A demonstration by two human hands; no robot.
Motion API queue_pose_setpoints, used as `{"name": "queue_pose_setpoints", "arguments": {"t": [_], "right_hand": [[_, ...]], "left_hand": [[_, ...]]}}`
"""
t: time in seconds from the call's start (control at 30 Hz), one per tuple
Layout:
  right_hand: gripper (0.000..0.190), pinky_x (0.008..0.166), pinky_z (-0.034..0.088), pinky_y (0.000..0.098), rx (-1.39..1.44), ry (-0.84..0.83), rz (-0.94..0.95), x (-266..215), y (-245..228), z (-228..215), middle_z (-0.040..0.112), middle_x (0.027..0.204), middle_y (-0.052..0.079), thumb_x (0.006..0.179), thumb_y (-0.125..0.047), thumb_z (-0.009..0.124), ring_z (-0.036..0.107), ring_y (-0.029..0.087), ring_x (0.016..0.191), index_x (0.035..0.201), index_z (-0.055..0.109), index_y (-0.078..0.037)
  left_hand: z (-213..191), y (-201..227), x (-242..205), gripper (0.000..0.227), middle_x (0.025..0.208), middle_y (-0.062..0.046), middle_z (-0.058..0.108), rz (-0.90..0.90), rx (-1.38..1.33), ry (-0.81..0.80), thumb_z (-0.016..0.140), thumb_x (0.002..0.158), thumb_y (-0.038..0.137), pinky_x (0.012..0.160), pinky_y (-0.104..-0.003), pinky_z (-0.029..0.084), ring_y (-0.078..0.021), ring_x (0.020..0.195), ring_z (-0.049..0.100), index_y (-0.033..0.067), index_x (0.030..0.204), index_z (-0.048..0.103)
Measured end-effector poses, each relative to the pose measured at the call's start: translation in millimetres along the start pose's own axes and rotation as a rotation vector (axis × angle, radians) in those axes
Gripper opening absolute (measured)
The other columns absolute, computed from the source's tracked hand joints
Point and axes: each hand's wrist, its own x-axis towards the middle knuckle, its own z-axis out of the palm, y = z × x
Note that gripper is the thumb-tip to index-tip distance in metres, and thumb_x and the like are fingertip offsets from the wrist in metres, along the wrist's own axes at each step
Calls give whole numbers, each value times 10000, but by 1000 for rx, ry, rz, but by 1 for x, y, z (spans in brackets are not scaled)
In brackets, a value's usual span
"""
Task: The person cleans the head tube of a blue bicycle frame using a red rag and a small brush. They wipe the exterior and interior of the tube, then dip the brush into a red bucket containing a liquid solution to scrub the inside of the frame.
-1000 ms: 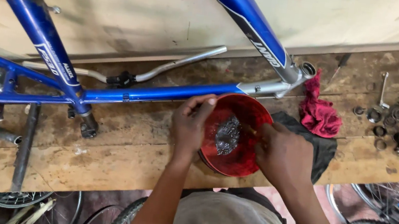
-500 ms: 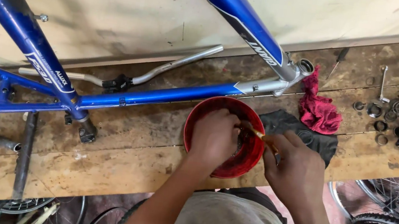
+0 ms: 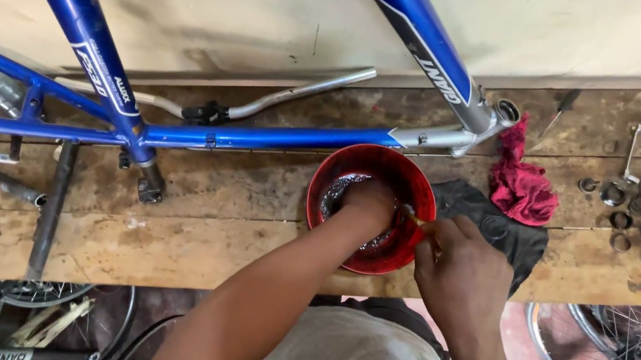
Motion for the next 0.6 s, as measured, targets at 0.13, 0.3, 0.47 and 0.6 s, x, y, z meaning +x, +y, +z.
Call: {"name": "queue_pose_setpoints", "arguments": {"t": [0.13,0.3,0.47,0.6], "right_hand": [[129,656,562,453,-19,8,36,1,0,-8,579,766,-5,802,-337,607,667,323,710,866,709,-292],[139,635,549,472,42,-45,50,-2,-8,-22,573,733,6,778,-326,605,667,330,708,859,709,-282],[99,454,418,500,59,-9,-93,-13,-4,-23,589,758,7,825,-255,587,606,343,618,812,673,-208],[96,467,426,525,45,-53,-144,-18,-7,-22,581,757,28,811,-259,606,607,364,614,803,658,-179]], "left_hand": [[5,12,13,237,948,-138,749,-28,55,2,572,872,99,770,-477,598,-334,980,722,53,1010,759],[35,-3,28,253,941,-159,758,33,-8,65,523,909,69,805,-432,607,-324,1005,719,19,973,762],[10,-7,-24,326,1110,-159,708,-67,-169,-1,668,832,206,876,-423,555,-316,1049,680,58,1116,725],[23,-24,-15,509,1191,-200,668,-175,-177,-63,649,889,333,914,-435,539,-363,1126,639,-11,1262,607]]}}
